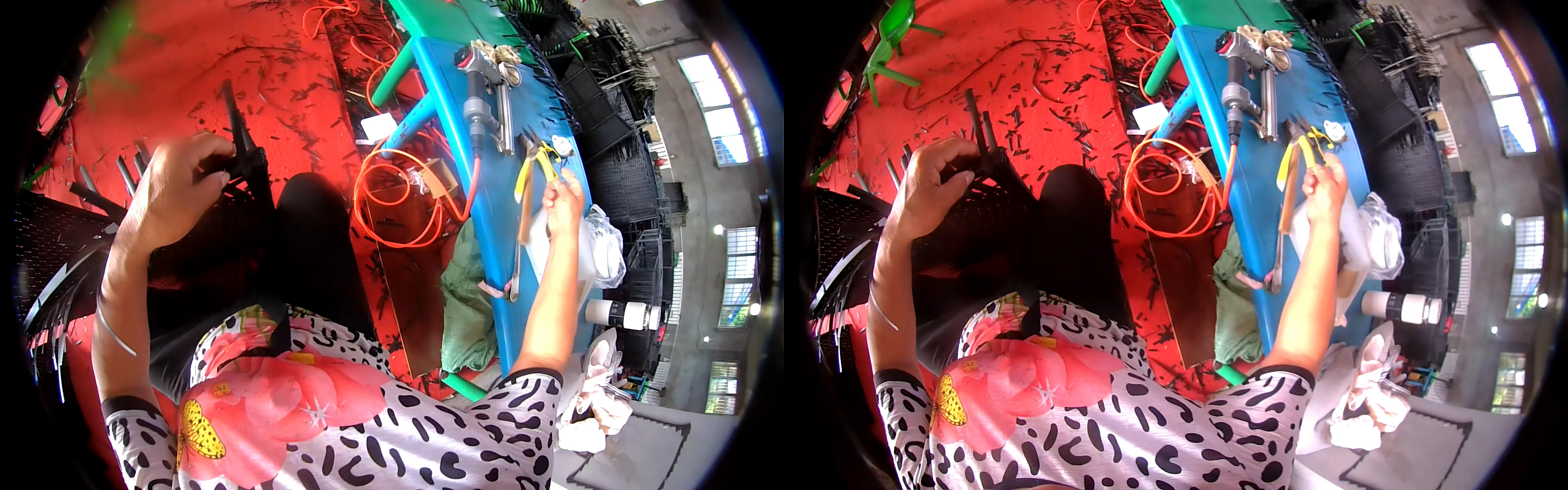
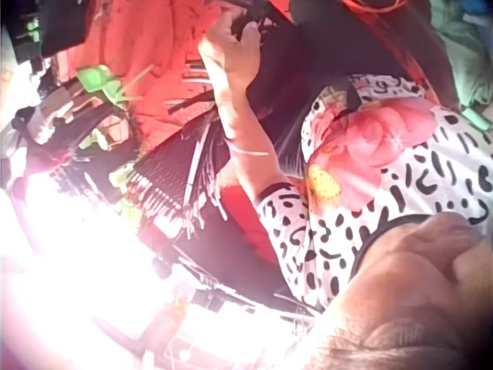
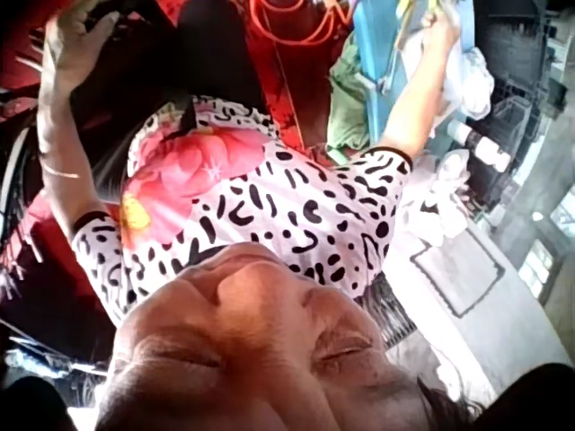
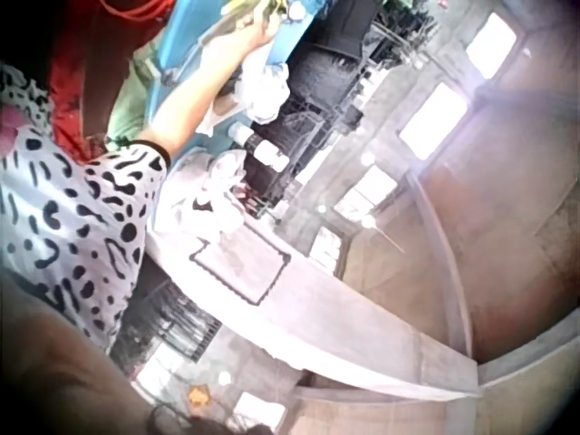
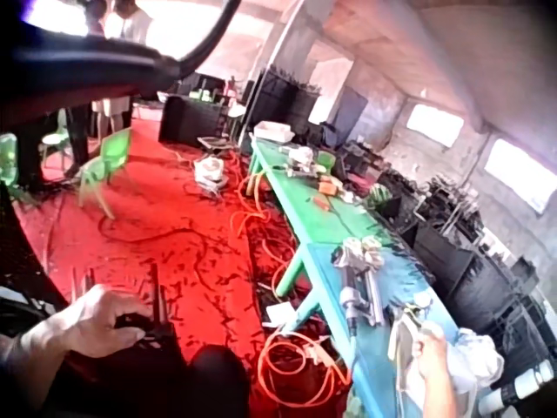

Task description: The person weaves strips of black plastic into the frame of a chair, using pliers to pull and secure the material at the edges.

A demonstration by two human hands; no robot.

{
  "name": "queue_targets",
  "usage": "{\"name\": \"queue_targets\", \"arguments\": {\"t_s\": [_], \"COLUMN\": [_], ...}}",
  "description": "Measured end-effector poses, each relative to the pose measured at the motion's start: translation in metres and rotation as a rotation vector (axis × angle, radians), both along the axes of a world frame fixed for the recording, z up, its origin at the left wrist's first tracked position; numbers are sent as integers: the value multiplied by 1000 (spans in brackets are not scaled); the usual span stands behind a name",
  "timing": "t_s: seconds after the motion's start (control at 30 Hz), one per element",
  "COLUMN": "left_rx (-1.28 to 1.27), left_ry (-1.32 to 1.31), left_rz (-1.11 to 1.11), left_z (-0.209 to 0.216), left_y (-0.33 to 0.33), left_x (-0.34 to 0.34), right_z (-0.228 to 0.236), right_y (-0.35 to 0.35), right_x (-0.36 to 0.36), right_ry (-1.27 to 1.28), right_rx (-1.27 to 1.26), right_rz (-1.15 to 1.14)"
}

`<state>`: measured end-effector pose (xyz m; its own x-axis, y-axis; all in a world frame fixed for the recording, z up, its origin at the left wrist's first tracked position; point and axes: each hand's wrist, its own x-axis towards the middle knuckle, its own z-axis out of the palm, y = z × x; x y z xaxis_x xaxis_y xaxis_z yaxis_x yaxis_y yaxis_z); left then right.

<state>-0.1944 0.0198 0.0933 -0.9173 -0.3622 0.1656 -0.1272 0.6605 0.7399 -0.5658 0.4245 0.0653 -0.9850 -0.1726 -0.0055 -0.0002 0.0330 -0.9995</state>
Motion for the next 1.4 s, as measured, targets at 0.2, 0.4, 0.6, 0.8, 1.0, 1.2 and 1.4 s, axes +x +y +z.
{"name": "queue_targets", "arguments": {"t_s": [0.2,0.4,0.6,0.8,1.0,1.2,1.4], "left_rx": [-85,206,350,374,274,231,-74], "left_ry": [286,366,431,442,430,394,299], "left_rz": [33,-114,-184,-125,-233,-173,166], "left_z": [-8,-5,-10,-8,-7,-8,-19], "left_y": [-1,0,-8,0,-4,1,-2], "left_x": [3,8,9,7,9,7,9], "right_z": [47,44,20,16,20,16,15], "right_y": [-52,-160,-211,-234,-256,-255,-219], "right_x": [77,213,265,271,265,244,190], "right_ry": [187,261,273,1322,1232,1281,1477], "right_rx": [-422,-450,-314,250,322,300,592], "right_rz": [549,839,1082,761,808,822,614]}}
